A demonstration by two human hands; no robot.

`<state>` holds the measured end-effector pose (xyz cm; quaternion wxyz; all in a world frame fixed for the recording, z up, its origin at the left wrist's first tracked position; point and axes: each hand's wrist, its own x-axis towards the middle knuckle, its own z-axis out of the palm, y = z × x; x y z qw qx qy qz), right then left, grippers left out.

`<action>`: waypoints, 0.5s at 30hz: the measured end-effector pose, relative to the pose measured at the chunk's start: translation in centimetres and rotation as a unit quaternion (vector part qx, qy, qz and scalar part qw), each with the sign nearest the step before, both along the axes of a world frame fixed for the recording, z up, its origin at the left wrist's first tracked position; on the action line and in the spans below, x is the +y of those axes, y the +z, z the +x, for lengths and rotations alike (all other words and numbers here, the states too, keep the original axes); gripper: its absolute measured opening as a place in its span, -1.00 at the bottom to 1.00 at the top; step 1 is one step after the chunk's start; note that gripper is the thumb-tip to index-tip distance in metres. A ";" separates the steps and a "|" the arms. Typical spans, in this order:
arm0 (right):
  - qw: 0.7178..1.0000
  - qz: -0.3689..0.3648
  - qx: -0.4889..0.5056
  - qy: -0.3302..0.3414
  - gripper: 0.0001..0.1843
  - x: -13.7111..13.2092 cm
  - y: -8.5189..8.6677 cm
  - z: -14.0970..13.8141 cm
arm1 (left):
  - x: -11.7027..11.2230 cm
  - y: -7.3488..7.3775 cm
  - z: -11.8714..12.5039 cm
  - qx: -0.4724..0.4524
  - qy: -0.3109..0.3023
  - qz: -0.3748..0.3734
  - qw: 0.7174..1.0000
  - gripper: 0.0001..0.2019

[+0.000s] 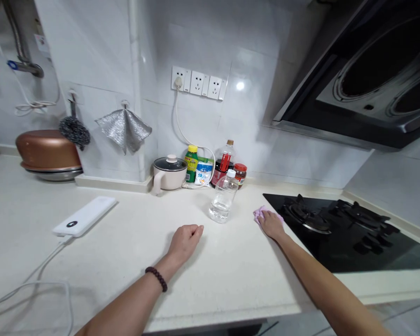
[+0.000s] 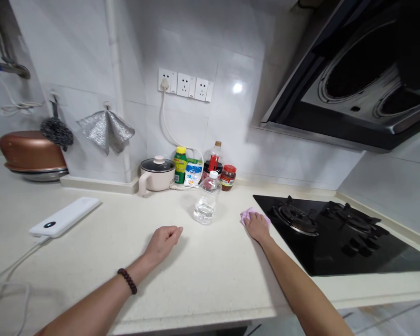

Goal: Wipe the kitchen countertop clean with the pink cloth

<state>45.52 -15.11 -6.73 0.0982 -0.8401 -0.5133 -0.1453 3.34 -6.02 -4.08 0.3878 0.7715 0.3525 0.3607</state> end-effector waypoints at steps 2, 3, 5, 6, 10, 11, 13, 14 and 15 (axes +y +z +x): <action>1.000 -0.023 0.008 0.011 -0.42 1.7 0.4 -0.3 | -0.1 0.0 0.1 0.004 -0.003 -0.004 1.000 -0.52; 0.999 -0.034 0.012 0.020 -0.41 2.7 0.6 -0.6 | -0.1 0.0 0.1 0.005 -0.004 -0.005 1.000 -0.52; 0.998 -0.045 0.018 0.051 -0.39 5.2 0.9 -1.8 | 0.0 0.0 0.1 0.006 -0.003 -0.007 1.000 -0.52; 0.996 -0.047 0.023 0.078 -0.37 6.5 0.9 -2.5 | 0.0 0.1 0.1 0.005 -0.002 -0.009 1.000 -0.52; 0.963 -0.042 0.057 0.258 -0.37 11.6 0.7 -5.4 | 0.0 0.3 0.1 0.003 0.002 -0.025 1.000 -0.53; 0.953 -0.035 0.064 0.293 -0.39 12.7 0.6 -5.7 | 0.0 0.3 0.1 0.001 0.002 -0.029 1.000 -0.53; 0.941 -0.024 0.076 0.329 -0.41 14.4 0.5 -5.5 | 0.0 0.1 0.1 -0.003 -0.001 -0.035 0.999 -0.53; 0.941 -0.021 0.083 0.328 -0.41 14.9 0.5 -4.9 | 0.0 0.1 0.0 -0.004 -0.002 -0.037 0.999 -0.53; 0.945 -0.020 0.089 0.314 -0.41 15.3 0.5 -4.0 | 0.0 0.0 0.0 -0.005 -0.003 -0.037 0.999 -0.53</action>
